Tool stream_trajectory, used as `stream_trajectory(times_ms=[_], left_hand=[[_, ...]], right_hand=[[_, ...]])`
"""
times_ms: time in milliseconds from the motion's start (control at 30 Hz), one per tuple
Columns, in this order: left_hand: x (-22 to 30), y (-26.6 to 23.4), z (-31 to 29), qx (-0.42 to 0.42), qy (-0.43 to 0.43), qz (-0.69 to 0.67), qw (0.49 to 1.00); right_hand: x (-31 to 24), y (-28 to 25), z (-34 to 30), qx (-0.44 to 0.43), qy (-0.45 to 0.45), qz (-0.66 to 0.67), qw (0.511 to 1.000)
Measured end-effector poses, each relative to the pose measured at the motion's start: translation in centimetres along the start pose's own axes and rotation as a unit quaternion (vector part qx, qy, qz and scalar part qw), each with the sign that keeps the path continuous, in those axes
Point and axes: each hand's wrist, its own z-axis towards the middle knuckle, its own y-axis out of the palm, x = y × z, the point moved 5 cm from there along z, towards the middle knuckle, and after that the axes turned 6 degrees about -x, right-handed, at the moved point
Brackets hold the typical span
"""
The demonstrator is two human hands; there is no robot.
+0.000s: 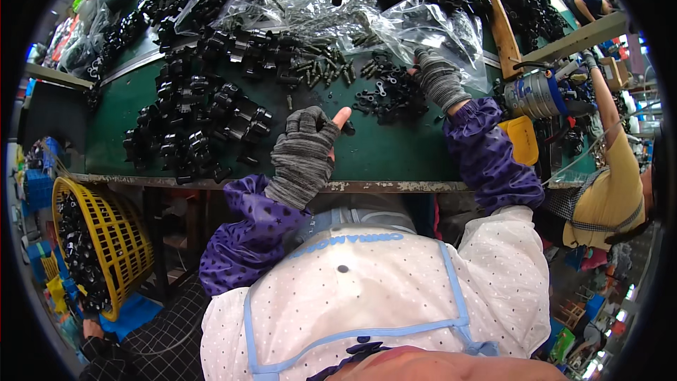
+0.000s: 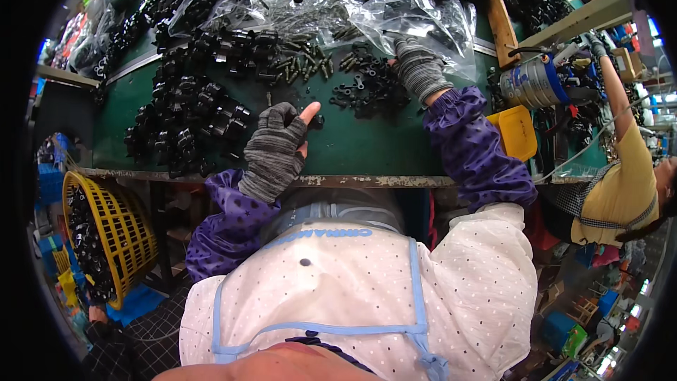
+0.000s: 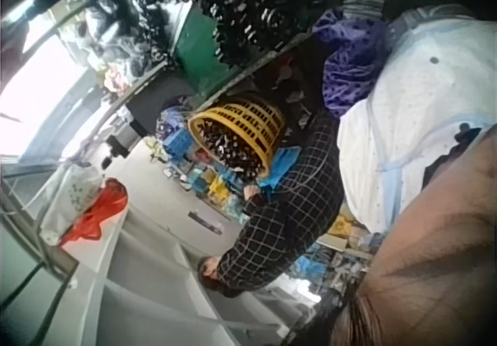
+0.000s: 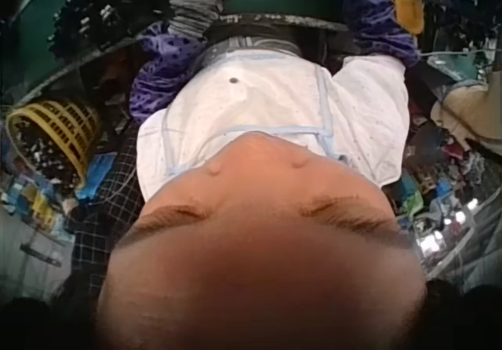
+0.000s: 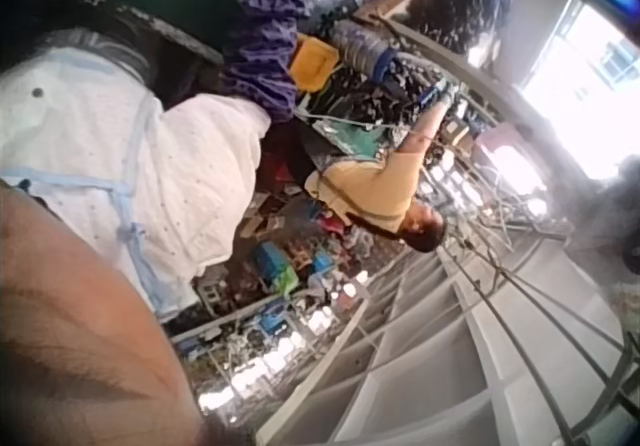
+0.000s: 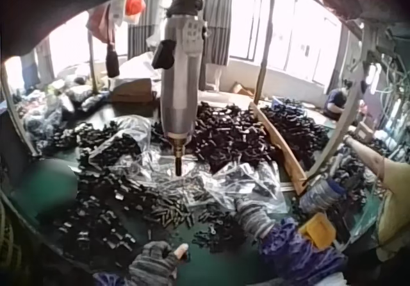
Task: Assembling small black plastic components using an overhead electric screwdriver at a factory workstation.
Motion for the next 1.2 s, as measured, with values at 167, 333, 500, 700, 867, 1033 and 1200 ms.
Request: stream_trajectory(times_ms=[167,333,500,700,867,1033,1200], left_hand=[[-0.1,1.0,-0.7,0.005,-0.020,0.004,1.000],[-0.5,0.6,-0.5,0.078,-0.054,-0.050,0.994],[-2.8,-0.1,0.1,0.038,-0.048,-0.191,0.980],[-3.1,2.0,-0.6,-0.146,-0.199,-0.828,0.503],[-1.8,2.1,-0.9,-0.148,-0.206,-0.881,0.400],[-2.4,3.0,-1.4,-0.149,-0.206,-0.898,0.359],[-1.6,3.0,-0.9,-0.194,-0.170,-0.880,0.398]], right_hand=[[0.8,0.4,0.5,-0.106,0.116,-0.050,0.986],[1.1,-0.1,0.0,-0.109,0.113,-0.099,0.983],[1.1,-1.0,-2.3,-0.142,-0.017,0.477,0.867],[-9.1,-3.6,-3.8,-0.177,-0.130,0.685,0.694],[-13.1,-1.3,-3.4,-0.108,-0.255,0.573,0.771],[-13.7,-1.7,-3.6,-0.025,-0.275,0.400,0.874],[-13.0,0.1,-3.3,-0.117,-0.185,0.642,0.735]])
